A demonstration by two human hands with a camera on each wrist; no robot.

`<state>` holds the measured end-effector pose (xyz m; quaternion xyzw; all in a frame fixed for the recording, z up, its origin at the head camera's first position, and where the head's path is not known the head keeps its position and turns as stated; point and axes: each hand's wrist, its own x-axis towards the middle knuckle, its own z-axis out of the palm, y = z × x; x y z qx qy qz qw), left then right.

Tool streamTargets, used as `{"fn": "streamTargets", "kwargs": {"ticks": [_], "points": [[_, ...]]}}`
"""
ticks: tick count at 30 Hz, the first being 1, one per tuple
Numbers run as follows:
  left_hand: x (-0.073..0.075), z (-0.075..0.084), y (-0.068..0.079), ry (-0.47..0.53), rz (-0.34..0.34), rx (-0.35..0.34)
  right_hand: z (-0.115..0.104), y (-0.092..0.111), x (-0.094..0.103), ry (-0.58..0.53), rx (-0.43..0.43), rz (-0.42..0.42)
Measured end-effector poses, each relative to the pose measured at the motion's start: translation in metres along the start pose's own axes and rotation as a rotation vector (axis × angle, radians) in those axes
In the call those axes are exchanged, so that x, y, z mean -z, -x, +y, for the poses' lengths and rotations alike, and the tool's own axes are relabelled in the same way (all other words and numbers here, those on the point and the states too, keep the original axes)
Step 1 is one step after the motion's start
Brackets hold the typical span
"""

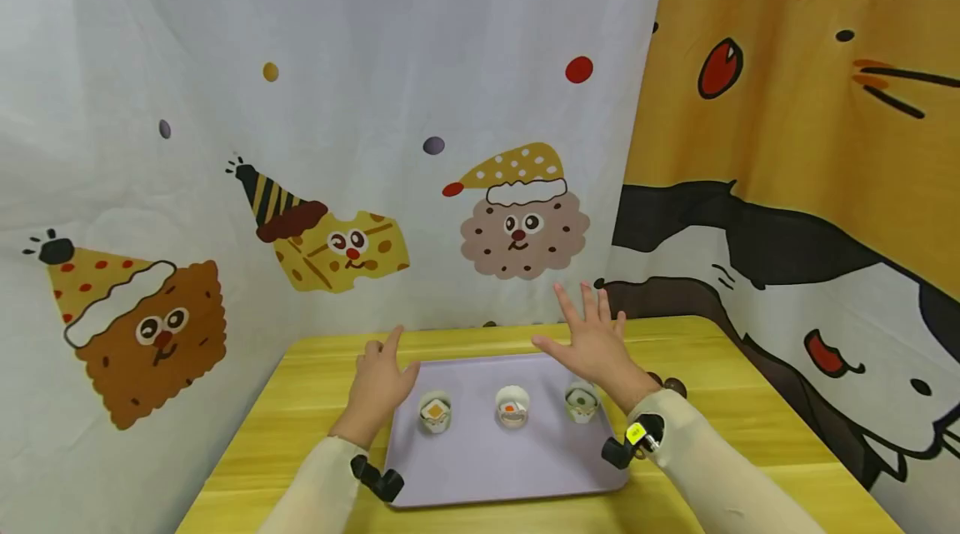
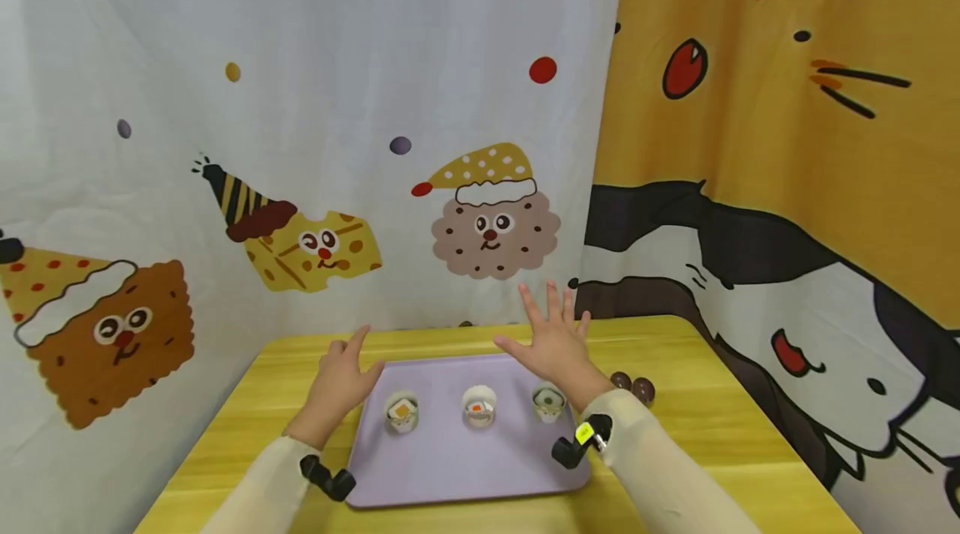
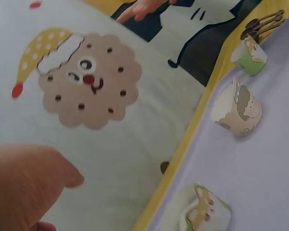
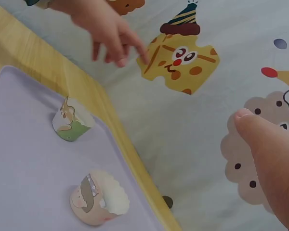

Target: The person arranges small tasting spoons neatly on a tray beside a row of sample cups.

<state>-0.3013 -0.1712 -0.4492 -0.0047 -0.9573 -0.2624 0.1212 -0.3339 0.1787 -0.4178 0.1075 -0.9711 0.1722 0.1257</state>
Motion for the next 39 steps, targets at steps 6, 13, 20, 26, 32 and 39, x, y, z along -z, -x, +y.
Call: {"fn": "streamTargets", "kwargs": {"ticks": [6,13,20,26,32,39], "points": [[-0.008,-0.020,0.007,0.097,-0.093,0.120,0.011,0.003,-0.004,-0.049,-0.018,0.013],[-0.017,-0.039,0.018,0.239,-0.153,0.200,0.024,0.013,-0.001,-0.102,-0.040,0.021],[-0.028,-0.051,0.029,0.424,-0.232,0.342,0.034,0.023,0.005,-0.120,-0.062,0.006],[-0.039,-0.057,0.032,0.496,-0.257,0.401,0.042,0.030,0.007,-0.125,-0.086,0.004],[-0.045,-0.059,0.035,0.480,-0.247,0.415,0.052,0.036,0.007,-0.131,-0.104,0.014],[-0.051,-0.066,0.038,0.451,-0.232,0.367,0.069,0.042,0.007,-0.129,-0.133,0.020]]}}
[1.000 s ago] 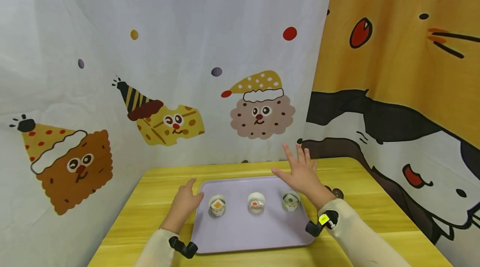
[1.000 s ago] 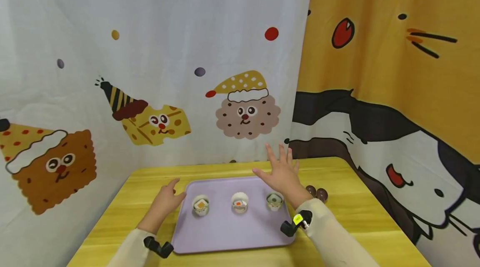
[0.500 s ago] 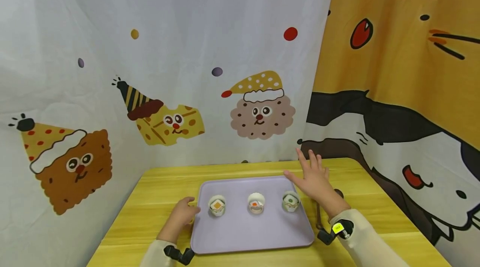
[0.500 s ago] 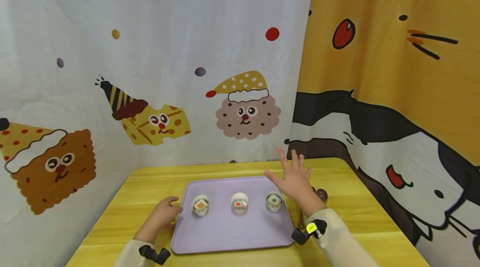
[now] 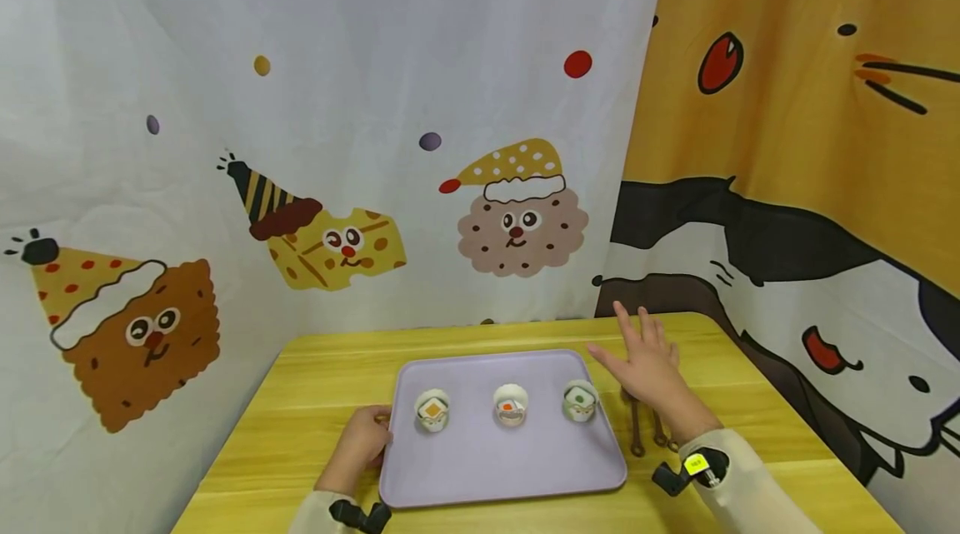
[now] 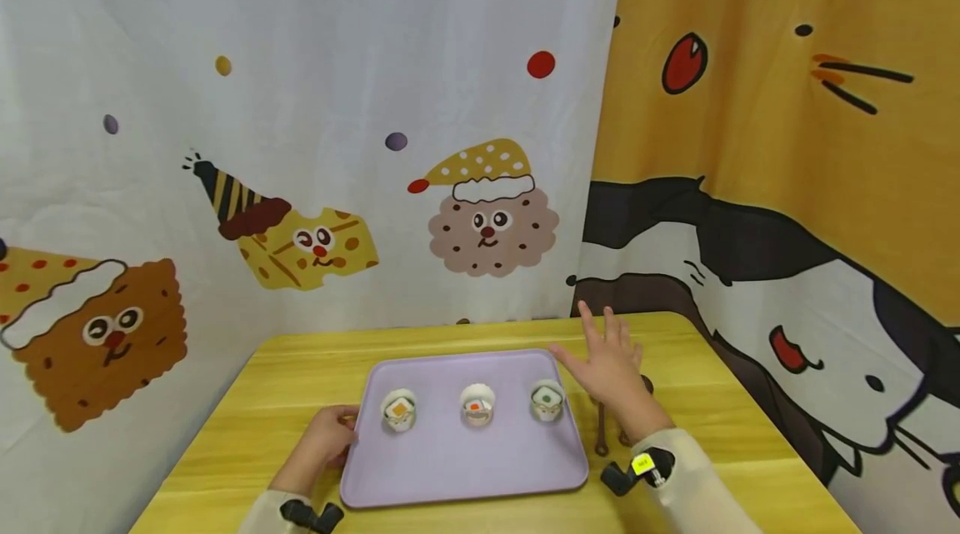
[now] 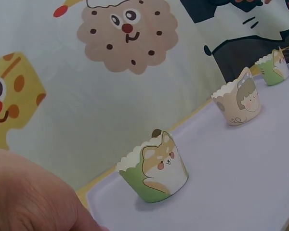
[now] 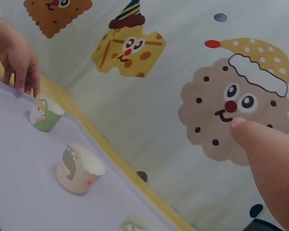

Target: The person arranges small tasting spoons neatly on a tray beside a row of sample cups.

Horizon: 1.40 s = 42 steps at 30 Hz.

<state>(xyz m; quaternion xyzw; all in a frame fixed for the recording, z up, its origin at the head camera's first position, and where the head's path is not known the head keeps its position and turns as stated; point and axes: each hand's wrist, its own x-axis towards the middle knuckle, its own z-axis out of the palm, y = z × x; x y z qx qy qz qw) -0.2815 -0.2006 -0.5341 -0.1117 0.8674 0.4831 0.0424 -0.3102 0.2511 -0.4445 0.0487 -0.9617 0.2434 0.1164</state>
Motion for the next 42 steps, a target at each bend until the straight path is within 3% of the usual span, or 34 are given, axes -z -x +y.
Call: {"fn": "streamTargets", "kwargs": {"ticks": [17,29,36,42], "points": [[-0.001,-0.014,-0.003,0.199,0.010,0.019,0.065,0.019,0.008,-0.054,-0.135,0.135],[-0.002,-0.021,-0.005,0.211,0.035,0.028,0.101,0.041,-0.004,-0.129,-0.276,0.124],[-0.003,-0.020,-0.003,0.236,0.036,0.034,0.120,0.048,-0.016,-0.116,-0.360,0.060],[-0.003,-0.019,-0.003,0.223,0.038,0.041,0.124,0.054,-0.025,-0.111,-0.412,0.017]]}}
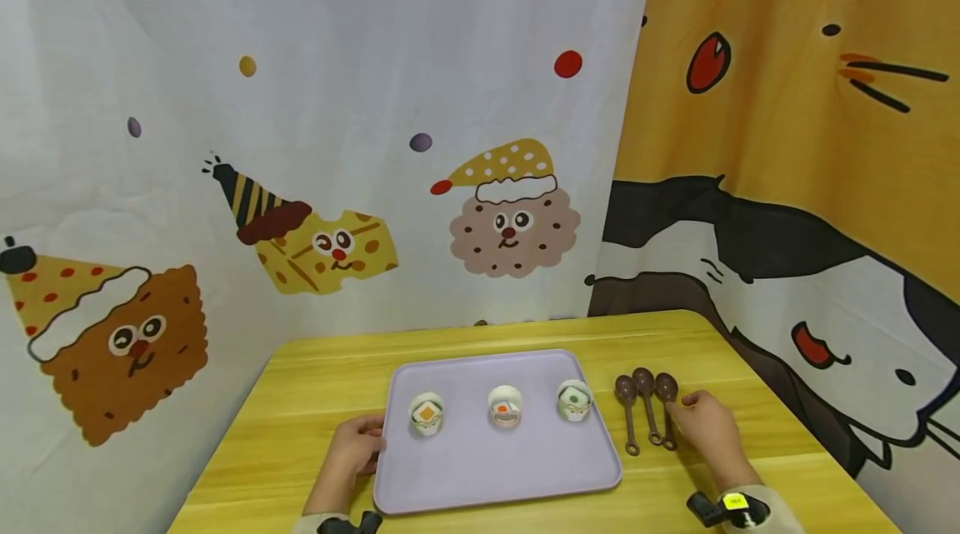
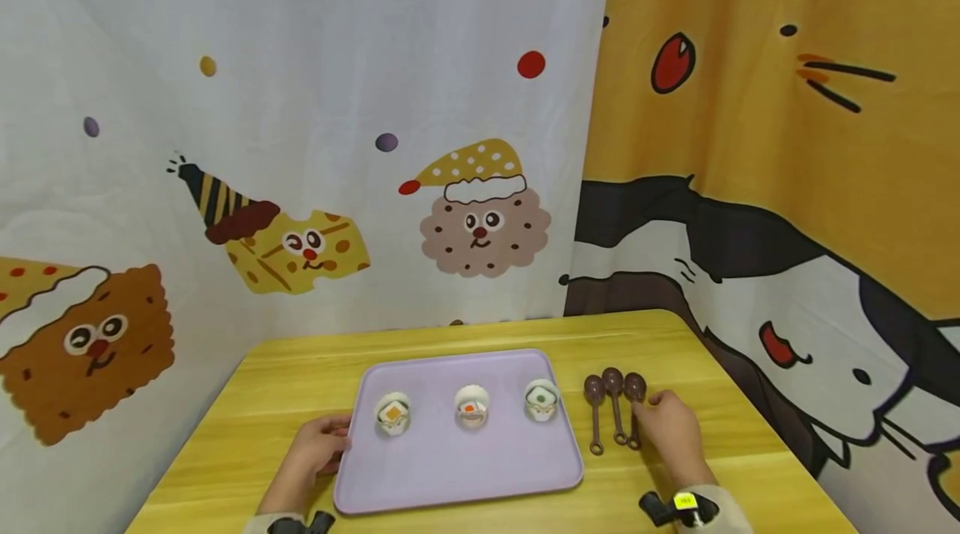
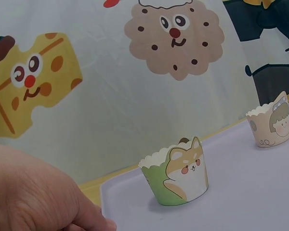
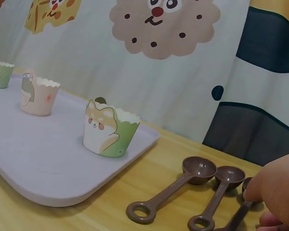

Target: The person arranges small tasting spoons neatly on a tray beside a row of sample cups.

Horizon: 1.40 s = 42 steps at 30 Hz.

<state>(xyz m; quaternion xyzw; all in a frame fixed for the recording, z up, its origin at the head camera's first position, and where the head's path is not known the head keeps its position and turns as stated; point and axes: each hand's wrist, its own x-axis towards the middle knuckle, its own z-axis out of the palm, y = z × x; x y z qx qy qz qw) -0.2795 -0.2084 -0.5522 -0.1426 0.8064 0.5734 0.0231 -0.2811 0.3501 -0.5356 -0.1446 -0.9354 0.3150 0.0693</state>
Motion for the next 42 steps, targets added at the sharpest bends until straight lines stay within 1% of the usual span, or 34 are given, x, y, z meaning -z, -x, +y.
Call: {"fn": "streamTargets", "kwargs": {"ticks": [8,11,15,22,28,33,42], "points": [[0.002,0.000,0.001,0.003,-0.005,0.025,-0.001,0.004,-0.008,-0.028,0.007,-0.014],[0.002,-0.002,0.002,0.020,-0.014,0.025,-0.001,0.004,-0.011,-0.006,0.010,-0.016],[0.002,-0.005,0.002,0.040,-0.024,0.014,0.000,0.004,-0.013,0.029,0.025,0.005],[0.002,-0.005,0.001,0.048,-0.023,0.007,0.000,0.005,-0.013,0.040,0.036,0.023],[0.002,-0.005,0.001,0.046,-0.021,0.003,0.000,0.004,-0.011,0.040,0.020,-0.004],[0.002,-0.004,0.001,0.045,-0.024,0.008,0.000,0.003,-0.010,0.039,0.028,-0.019],[0.003,-0.003,-0.002,0.028,-0.021,0.016,-0.006,0.005,-0.005,0.054,0.039,0.004]]}}
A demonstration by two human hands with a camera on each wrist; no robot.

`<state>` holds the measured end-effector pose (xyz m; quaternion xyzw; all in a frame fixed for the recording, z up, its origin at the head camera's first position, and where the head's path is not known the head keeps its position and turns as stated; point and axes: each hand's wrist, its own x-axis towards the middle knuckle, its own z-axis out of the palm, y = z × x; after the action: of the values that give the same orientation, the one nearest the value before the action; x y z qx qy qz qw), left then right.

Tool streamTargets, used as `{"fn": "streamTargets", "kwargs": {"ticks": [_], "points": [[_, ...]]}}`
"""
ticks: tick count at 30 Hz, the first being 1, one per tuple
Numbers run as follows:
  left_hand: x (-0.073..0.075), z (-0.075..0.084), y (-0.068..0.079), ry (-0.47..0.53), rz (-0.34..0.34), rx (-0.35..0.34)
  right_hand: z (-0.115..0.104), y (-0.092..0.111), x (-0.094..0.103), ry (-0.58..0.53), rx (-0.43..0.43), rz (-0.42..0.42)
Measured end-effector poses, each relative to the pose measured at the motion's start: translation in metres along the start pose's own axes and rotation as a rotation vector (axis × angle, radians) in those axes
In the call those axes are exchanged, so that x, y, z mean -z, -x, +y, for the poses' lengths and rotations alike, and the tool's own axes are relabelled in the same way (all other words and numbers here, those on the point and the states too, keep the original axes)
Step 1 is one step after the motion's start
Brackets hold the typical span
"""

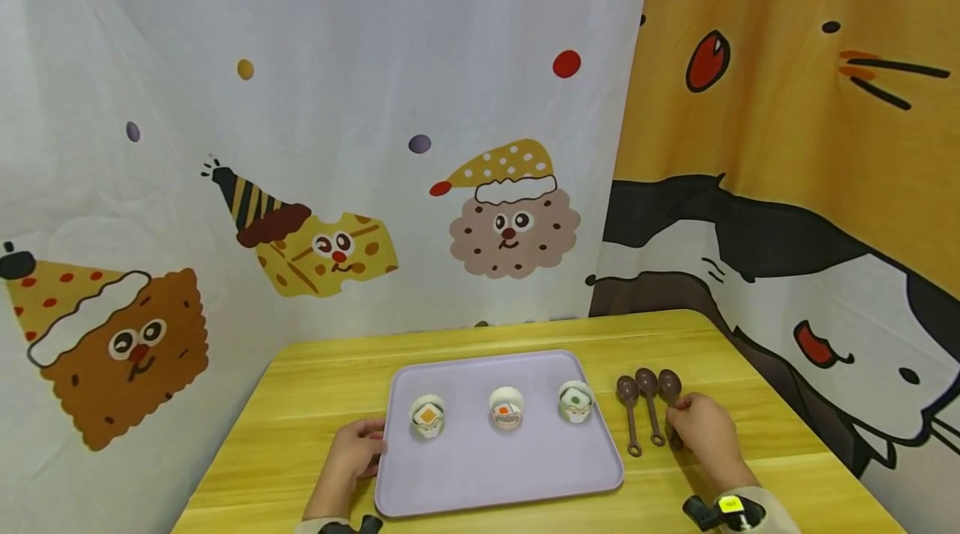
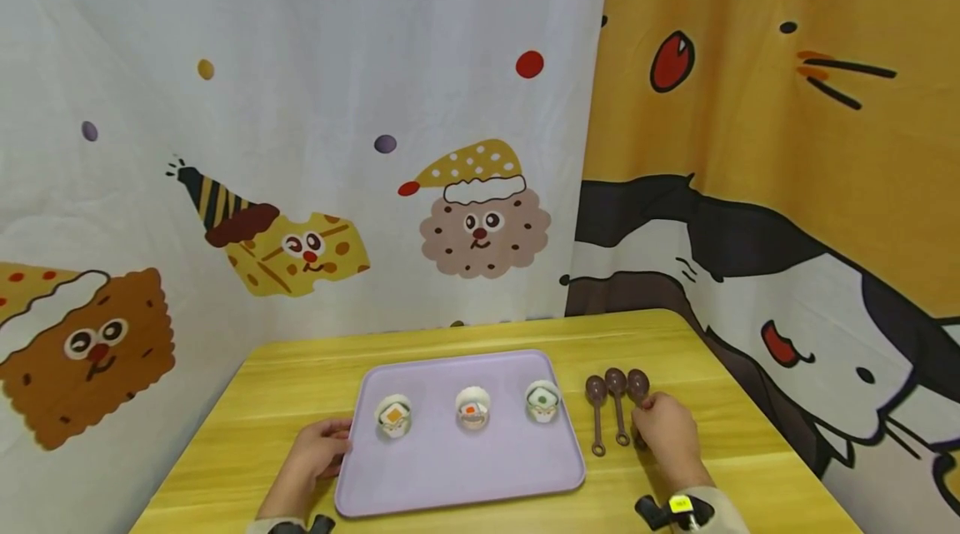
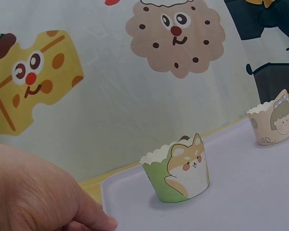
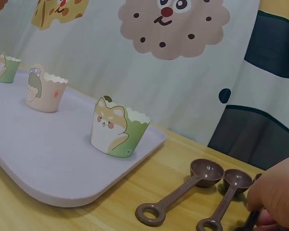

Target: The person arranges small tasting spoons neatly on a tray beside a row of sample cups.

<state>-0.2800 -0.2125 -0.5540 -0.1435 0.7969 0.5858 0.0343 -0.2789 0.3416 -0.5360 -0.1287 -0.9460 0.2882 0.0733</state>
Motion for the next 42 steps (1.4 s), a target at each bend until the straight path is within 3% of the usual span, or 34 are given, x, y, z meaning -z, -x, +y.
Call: {"fn": "streamTargets", "kwargs": {"ticks": [24,42], "points": [[0.001,0.002,0.000,0.018,-0.006,0.000,-0.010,0.002,0.005,-0.001,0.031,0.045],[0.000,0.003,0.002,0.022,-0.007,0.007,-0.035,0.009,0.009,-0.012,0.032,0.052]]}}
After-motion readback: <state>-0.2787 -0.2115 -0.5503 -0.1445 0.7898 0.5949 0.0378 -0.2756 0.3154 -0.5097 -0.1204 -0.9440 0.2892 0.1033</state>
